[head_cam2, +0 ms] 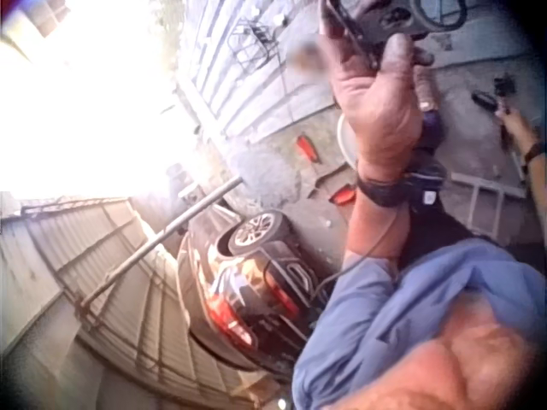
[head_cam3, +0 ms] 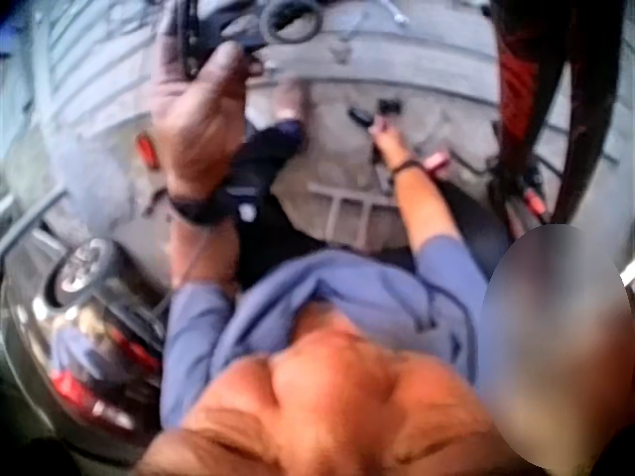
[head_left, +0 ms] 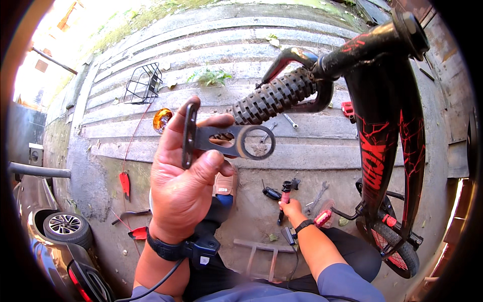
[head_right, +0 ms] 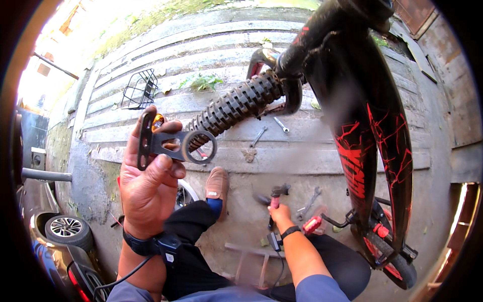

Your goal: The person assembles the handlebar of a bicycle. They insert a metal bracket into the head tube, attach the handlebar, and secure it with a red spring-like component.

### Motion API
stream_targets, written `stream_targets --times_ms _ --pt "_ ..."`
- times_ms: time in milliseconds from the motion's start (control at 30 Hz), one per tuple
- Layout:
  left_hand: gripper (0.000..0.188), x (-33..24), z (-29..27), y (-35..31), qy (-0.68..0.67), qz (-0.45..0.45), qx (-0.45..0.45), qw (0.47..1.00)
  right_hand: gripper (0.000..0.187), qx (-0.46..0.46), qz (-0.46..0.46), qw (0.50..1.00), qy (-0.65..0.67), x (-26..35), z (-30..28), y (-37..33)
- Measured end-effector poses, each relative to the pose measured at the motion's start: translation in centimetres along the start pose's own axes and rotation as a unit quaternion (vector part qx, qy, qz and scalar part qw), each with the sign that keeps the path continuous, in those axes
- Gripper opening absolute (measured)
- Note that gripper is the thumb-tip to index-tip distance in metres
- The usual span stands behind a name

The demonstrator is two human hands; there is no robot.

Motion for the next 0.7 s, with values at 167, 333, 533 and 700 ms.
stream_targets --times_ms 167,333,533,700 --pt "0.069 0.2 0.1 0.2 -0.019 -0.004 0.004 1.0 0.06 -0.041 -0.079 0.977 -0.192 6.2 -5.1 -2.8" --pt "0.066 0.1 1.1 0.6 -0.044 0.004 0.022 0.999 0.051 0.165 -0.189 0.963 -0.094 11.5 -9.1 -3.6" --pt "0.064 0.7 1.6 1.5 -0.07 0.024 0.051 0.996 0.037 0.281 -0.39 0.877 0.015 25.4 -21.5 -17.0" --pt "0.061 0.4 1.4 1.4 -0.078 0.032 0.063 0.994 0.008 0.015 -0.615 0.756 0.221 33.1 -34.9 -26.9"
Point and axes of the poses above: each hand's wrist, its own y-axis towards the middle knuckle, its own z-axis out of the palm, x = y × z, the point moved 2 cm from there along y, towards the middle knuckle, and after that the axes turned 13 degrees about -x, right-handed, at the moved point
